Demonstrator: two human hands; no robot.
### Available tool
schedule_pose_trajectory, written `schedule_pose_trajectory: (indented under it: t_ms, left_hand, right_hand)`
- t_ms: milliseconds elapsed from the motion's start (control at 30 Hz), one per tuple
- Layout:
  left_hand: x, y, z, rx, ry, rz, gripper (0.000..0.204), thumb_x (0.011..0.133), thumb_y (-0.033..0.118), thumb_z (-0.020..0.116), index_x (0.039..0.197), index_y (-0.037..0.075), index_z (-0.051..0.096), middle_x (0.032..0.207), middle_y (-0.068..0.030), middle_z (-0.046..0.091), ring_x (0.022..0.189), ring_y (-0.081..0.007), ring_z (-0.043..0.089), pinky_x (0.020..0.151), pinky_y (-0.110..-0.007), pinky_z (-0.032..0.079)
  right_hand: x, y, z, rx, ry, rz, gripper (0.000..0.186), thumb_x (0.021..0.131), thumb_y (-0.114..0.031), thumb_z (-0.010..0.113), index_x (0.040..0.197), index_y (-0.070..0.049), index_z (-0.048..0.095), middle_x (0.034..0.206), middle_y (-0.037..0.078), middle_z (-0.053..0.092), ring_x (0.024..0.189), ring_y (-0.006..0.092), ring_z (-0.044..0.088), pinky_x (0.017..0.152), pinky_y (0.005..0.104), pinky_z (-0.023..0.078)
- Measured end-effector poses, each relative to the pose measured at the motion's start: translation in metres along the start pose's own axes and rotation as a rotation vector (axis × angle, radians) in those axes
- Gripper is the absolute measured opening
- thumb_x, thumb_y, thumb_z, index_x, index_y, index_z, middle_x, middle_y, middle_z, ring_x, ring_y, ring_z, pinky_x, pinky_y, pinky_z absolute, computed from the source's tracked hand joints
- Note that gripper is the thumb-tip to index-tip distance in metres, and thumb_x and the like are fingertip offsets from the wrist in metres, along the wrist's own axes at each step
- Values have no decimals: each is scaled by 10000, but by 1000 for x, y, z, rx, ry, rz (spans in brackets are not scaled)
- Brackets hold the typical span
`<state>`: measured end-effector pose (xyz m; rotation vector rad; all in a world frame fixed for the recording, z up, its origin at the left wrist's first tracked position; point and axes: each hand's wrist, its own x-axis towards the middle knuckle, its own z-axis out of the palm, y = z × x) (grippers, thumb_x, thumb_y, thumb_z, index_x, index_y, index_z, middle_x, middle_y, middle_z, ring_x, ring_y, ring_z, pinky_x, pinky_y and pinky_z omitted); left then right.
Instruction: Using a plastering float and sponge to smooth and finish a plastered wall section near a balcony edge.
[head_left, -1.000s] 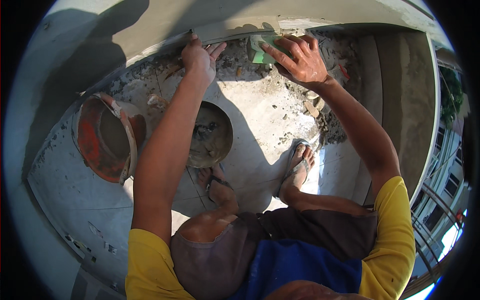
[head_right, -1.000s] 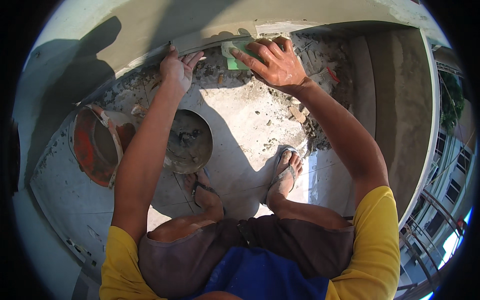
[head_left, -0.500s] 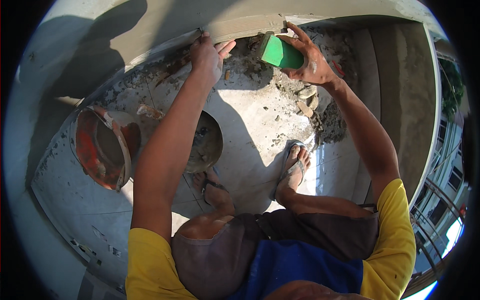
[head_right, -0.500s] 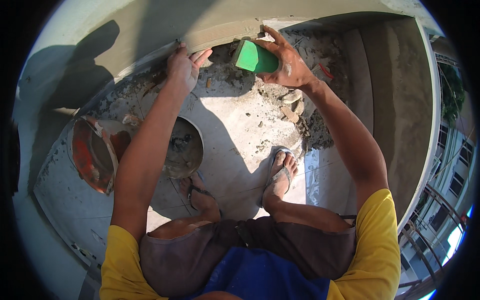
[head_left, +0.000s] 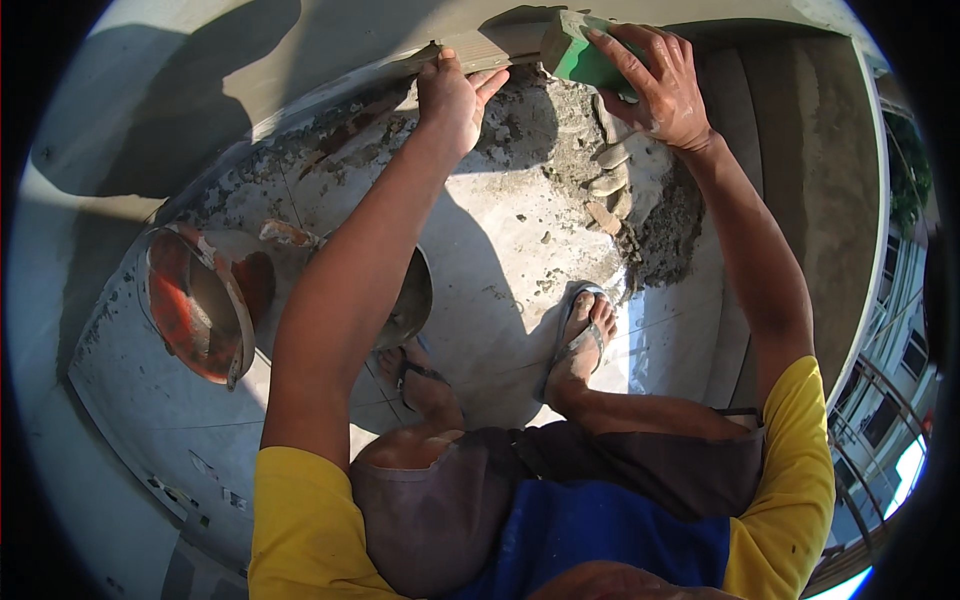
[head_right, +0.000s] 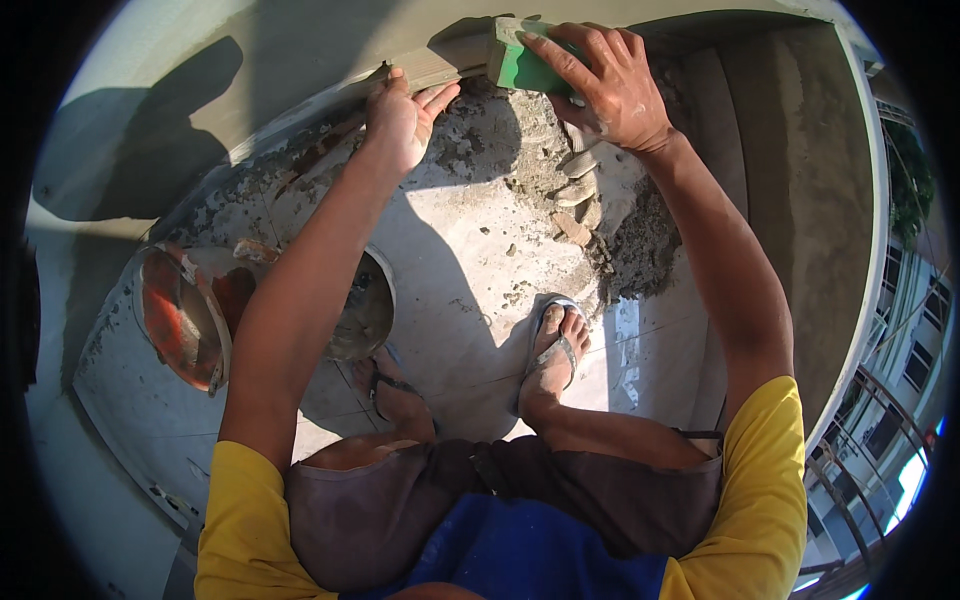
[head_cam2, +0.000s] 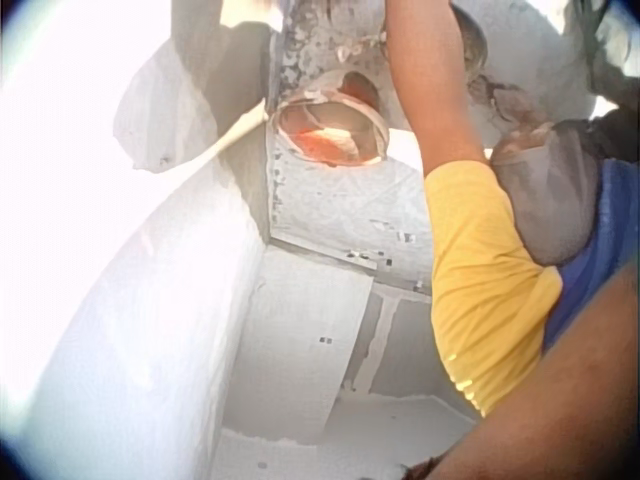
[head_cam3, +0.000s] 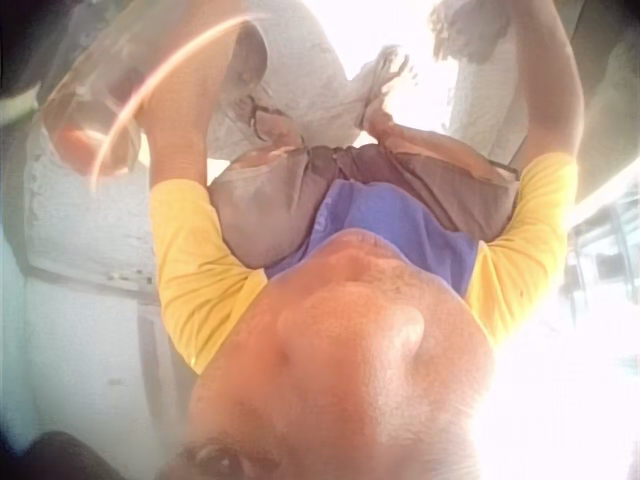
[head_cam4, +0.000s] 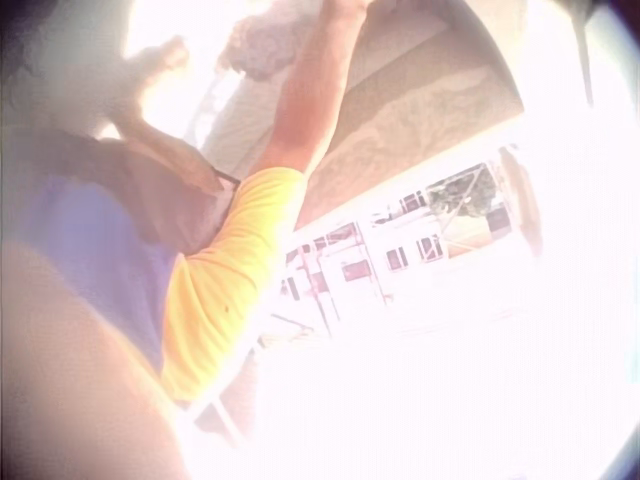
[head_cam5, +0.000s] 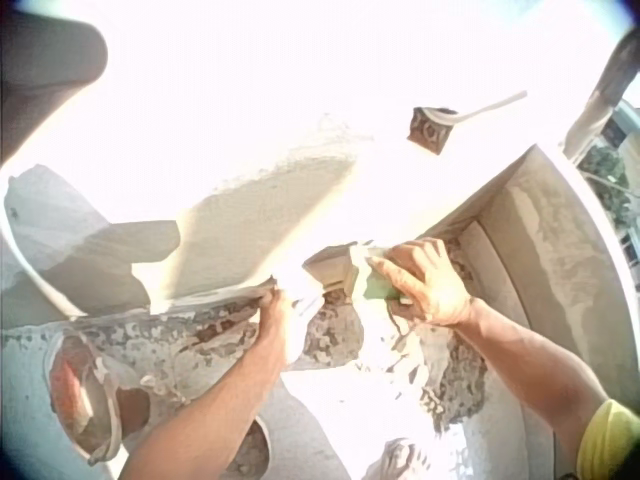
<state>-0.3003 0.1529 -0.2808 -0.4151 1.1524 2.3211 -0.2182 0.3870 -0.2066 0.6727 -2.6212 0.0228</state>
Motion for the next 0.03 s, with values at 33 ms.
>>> schedule_pose_trajectory:
  t_ms: [33]
  left_hand:
    - [1,0,-1,-14,-2,-2,399,1079,258,273,1385,3,288,1372,-226,428,1220,-441,530,1051,-592,459]
  right_hand:
    - [6,6,9,-85,18,-84,829,706,-294,794,1460,-230,455,1302,99,528,1149,273,509,981,449,363]
